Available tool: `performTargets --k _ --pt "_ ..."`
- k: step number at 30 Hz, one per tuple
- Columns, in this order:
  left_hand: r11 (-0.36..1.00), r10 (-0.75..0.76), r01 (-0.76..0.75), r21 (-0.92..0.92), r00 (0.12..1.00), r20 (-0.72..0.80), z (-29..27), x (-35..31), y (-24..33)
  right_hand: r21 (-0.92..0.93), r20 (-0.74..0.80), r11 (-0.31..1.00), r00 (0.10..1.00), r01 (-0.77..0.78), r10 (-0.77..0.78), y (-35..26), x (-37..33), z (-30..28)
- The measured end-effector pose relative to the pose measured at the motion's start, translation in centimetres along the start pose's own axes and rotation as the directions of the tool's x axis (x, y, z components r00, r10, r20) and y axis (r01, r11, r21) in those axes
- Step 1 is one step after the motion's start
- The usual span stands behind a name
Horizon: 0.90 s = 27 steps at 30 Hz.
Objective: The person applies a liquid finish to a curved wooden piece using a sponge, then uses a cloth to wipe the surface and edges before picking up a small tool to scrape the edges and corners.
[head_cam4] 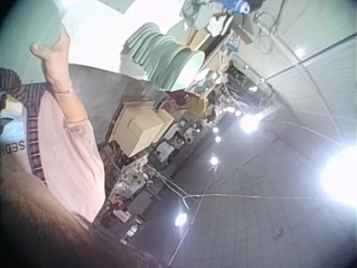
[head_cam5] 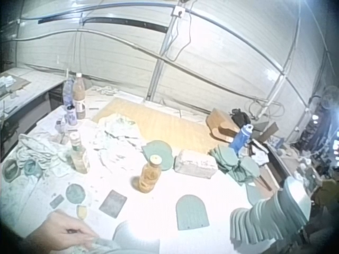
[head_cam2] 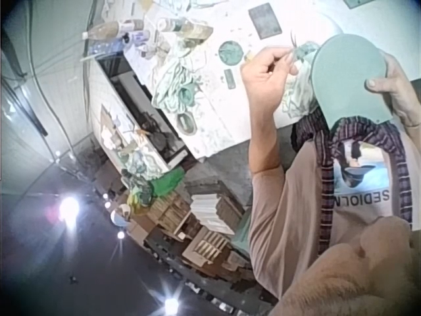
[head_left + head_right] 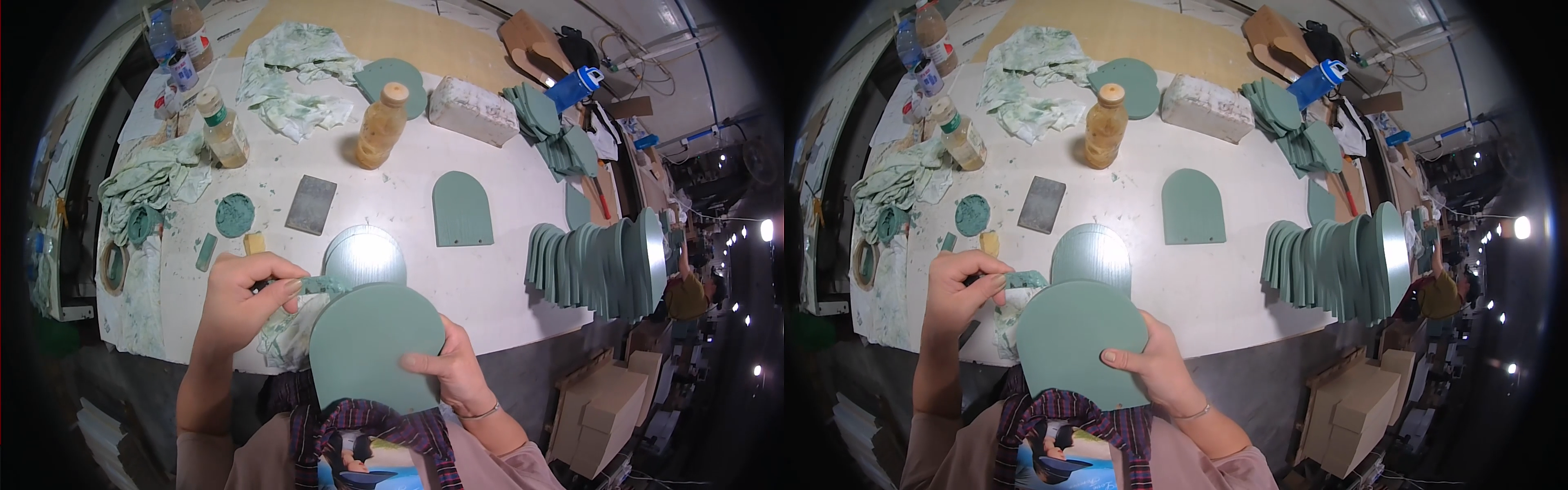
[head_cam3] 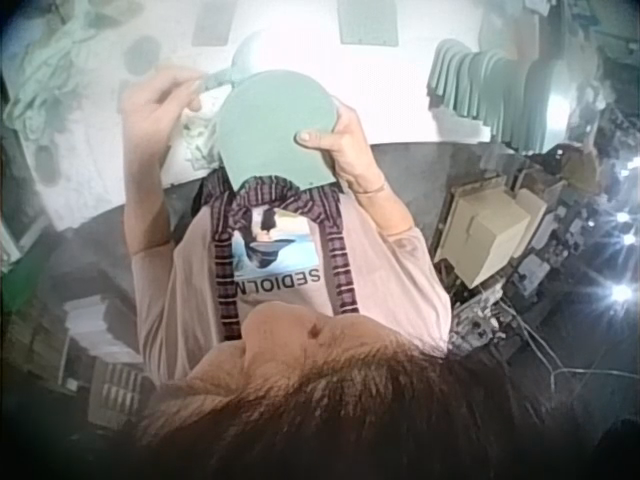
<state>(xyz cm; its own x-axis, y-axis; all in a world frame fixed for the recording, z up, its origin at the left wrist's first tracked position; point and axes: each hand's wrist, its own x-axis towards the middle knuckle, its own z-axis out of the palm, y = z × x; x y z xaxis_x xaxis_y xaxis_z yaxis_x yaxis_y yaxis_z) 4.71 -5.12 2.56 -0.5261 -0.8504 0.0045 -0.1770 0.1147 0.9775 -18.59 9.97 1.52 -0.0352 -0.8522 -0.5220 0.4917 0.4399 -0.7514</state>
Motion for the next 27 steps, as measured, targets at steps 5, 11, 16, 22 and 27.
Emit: performTargets --k 5,11,16,22,27 --pt "1.0 0.018 -0.019 0.024 1.0 0.022 -0.5 -1.0 -0.1 0.017 -0.008 1.0 1.0 0.003 -0.003 -0.1 -0.1 0.0" --pt "0.998 0.049 -0.048 0.027 0.999 -0.021 -0.4 -0.8 -0.5 0.016 -0.003 1.0 1.0 -0.005 0.005 0.0 0.0 0.1" --pt "0.997 0.059 -0.06 0.044 0.998 0.014 -0.2 -1.0 -0.2 0.028 -0.008 1.0 1.0 -0.01 0.01 0.1 -0.1 0.0" --pt "0.998 0.045 -0.045 0.044 0.999 0.009 -0.5 -1.3 -0.3 0.025 -0.018 1.0 1.0 -0.006 0.007 0.0 -0.1 0.0" --pt "0.997 0.055 -0.052 0.05 0.996 -0.066 -0.1 -1.2 -0.7 0.032 -0.011 0.999 1.0 -0.008 0.009 0.1 0.0 0.0"
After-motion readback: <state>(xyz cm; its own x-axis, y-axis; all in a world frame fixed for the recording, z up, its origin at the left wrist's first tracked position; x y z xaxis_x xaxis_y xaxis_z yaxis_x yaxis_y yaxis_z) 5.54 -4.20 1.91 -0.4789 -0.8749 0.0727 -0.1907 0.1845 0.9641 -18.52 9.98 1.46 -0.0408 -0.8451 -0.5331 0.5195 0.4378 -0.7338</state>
